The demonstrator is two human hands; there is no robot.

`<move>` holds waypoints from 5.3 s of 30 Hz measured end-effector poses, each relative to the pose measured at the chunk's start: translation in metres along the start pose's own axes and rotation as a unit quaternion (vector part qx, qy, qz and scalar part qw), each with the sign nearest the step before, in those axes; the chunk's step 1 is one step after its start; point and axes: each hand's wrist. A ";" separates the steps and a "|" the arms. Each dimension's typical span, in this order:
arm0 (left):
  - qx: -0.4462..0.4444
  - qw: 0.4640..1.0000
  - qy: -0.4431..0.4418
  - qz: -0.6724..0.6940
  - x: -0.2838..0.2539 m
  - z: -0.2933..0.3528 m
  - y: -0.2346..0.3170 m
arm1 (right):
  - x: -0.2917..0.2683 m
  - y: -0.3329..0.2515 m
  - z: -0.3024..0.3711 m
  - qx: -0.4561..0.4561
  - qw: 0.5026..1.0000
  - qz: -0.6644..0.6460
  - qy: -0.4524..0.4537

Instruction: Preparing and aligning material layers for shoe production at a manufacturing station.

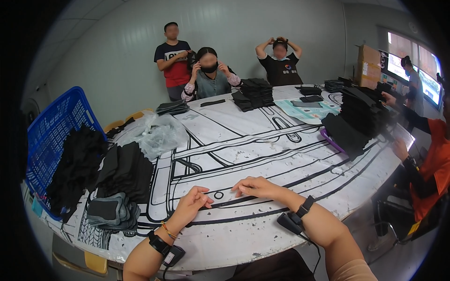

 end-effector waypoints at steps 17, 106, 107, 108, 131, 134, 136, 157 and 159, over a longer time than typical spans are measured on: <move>-0.004 1.000 0.001 0.000 -0.002 0.000 0.000 | 0.001 0.002 0.000 0.004 1.000 -0.003 -0.002; 0.000 0.999 0.001 0.038 -0.002 -0.003 -0.013 | 0.000 -0.005 0.003 0.029 0.995 -0.087 -0.031; 0.004 0.999 0.002 0.037 -0.002 -0.003 -0.013 | 0.000 -0.006 0.003 0.023 0.996 -0.082 -0.031; 0.003 0.999 0.000 0.037 -0.002 -0.003 -0.013 | -0.001 -0.004 0.003 0.024 0.996 -0.083 -0.030; 0.016 1.000 -0.006 -0.004 -0.002 -0.003 -0.008 | 0.000 -0.001 0.002 0.040 0.996 -0.075 -0.028; 0.013 1.000 -0.006 0.004 -0.003 -0.003 -0.010 | 0.001 -0.001 0.001 0.039 0.996 -0.075 -0.030; 0.012 1.000 -0.005 0.004 -0.003 -0.003 -0.010 | 0.001 -0.002 0.002 0.040 0.996 -0.072 -0.030; 0.018 1.000 0.001 0.005 -0.002 -0.003 -0.010 | 0.001 -0.007 0.004 0.021 0.998 -0.054 -0.019; 0.016 1.000 0.001 0.005 -0.002 -0.004 -0.011 | 0.001 -0.006 0.004 0.023 0.998 -0.054 -0.017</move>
Point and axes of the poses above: each hand's wrist, its own z-axis away from the middle knuckle, its own x-axis out of the palm, y = z × x, and after that the axes turned 15 degrees about y, right-handed
